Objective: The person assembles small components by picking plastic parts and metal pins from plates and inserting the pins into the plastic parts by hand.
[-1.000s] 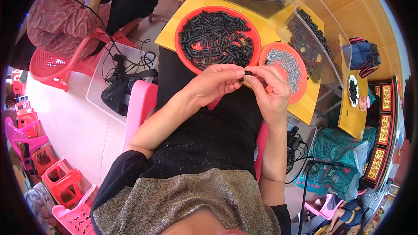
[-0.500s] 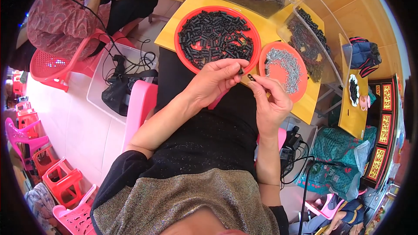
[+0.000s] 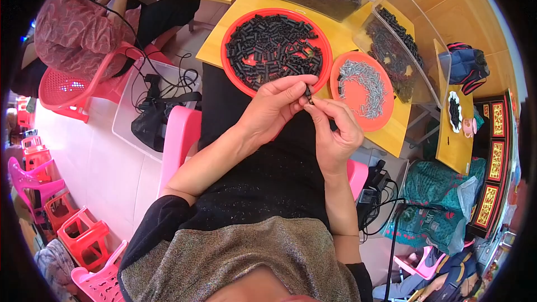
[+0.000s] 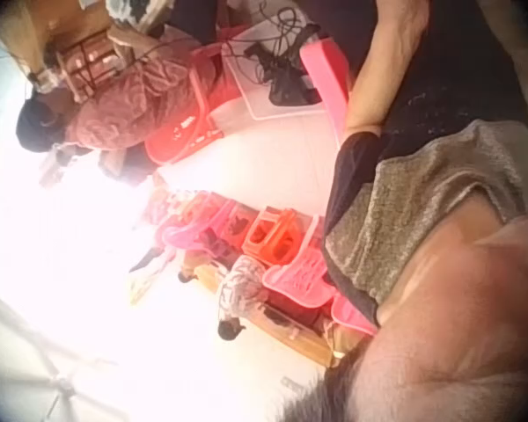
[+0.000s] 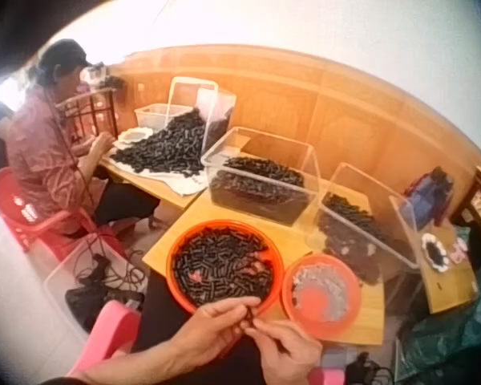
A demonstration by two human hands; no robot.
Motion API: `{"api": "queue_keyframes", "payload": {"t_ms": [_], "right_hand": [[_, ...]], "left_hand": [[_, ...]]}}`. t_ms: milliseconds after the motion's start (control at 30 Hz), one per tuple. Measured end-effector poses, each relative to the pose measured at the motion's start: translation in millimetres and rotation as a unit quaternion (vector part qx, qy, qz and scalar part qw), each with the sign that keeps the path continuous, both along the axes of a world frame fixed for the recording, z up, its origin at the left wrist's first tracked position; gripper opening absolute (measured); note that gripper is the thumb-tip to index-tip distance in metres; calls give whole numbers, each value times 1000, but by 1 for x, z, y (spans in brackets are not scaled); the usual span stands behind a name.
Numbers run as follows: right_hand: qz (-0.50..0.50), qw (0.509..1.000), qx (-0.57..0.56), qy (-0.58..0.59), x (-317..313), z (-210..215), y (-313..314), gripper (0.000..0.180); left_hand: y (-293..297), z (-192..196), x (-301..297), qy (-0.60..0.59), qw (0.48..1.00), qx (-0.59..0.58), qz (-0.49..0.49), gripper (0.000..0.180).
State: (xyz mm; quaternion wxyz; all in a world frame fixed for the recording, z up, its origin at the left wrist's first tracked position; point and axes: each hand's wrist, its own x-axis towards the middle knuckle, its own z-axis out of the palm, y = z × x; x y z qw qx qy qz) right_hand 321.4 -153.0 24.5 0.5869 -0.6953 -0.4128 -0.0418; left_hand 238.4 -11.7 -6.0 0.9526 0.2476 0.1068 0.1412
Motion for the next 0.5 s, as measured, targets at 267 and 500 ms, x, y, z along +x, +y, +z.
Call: {"api": "queue_keyframes", "payload": {"t_ms": [267,500], "right_hand": [[-27,999,18,15,-9,-5,1,15],[-13,992,56,113,-13,-11,5,13]], "left_hand": [[-4,-1,-1,-19,1000,9,18,31],[-4,-1,1,-31,980,179,84,26]]}}
